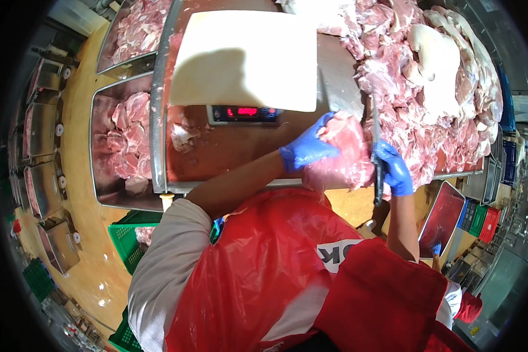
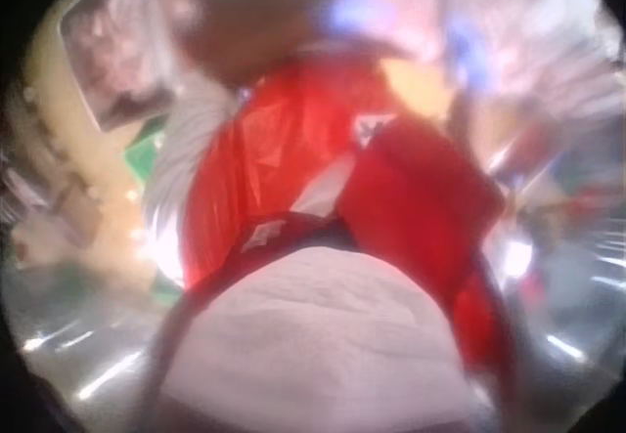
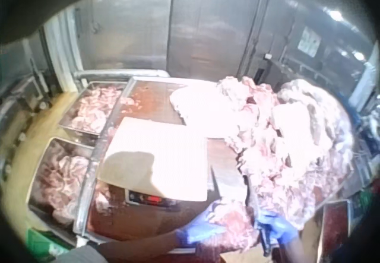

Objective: The person cuts raw meat on a white cutting board using a knife, then places the cut pieces into a green basket. The person repeatedly weighs portions on a digital scale and trims them to target weight before transferring them.

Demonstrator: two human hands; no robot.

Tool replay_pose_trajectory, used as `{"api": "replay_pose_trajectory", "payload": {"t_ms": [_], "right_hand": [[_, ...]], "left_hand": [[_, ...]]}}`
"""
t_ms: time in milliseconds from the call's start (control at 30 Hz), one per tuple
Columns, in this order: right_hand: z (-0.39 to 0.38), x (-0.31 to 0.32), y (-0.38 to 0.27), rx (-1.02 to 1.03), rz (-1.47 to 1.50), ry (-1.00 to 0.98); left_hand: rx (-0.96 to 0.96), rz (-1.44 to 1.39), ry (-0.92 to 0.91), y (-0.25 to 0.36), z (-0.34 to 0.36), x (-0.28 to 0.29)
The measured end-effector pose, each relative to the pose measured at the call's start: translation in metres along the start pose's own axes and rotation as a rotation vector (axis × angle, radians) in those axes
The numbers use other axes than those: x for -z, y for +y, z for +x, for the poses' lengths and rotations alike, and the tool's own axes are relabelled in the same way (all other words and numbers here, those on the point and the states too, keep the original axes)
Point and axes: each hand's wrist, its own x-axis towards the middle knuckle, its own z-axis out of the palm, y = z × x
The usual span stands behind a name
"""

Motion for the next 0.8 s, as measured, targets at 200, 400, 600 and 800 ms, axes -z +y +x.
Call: {"api": "replay_pose_trajectory", "payload": {"t_ms": [200, 400, 600, 800], "right_hand": [[0.038, -0.143, -0.1, 0.251, -0.131, -0.277], [0.156, -0.246, -0.127, 0.181, -0.255, -0.466], [0.148, -0.195, -0.136, 0.229, -0.237, -0.23], [0.085, -0.068, -0.107, 0.271, -0.093, 0.019]], "left_hand": [[-0.204, -0.072, -0.211, 0.118, 0.023, 0.101], [-0.125, 0.53, 0.271, 0.177, 0.021, 0.214], [-0.315, 1.049, 0.805, 0.26, -0.073, 0.253], [-0.113, 0.914, 1.091, 0.3, -0.206, 0.313]]}}
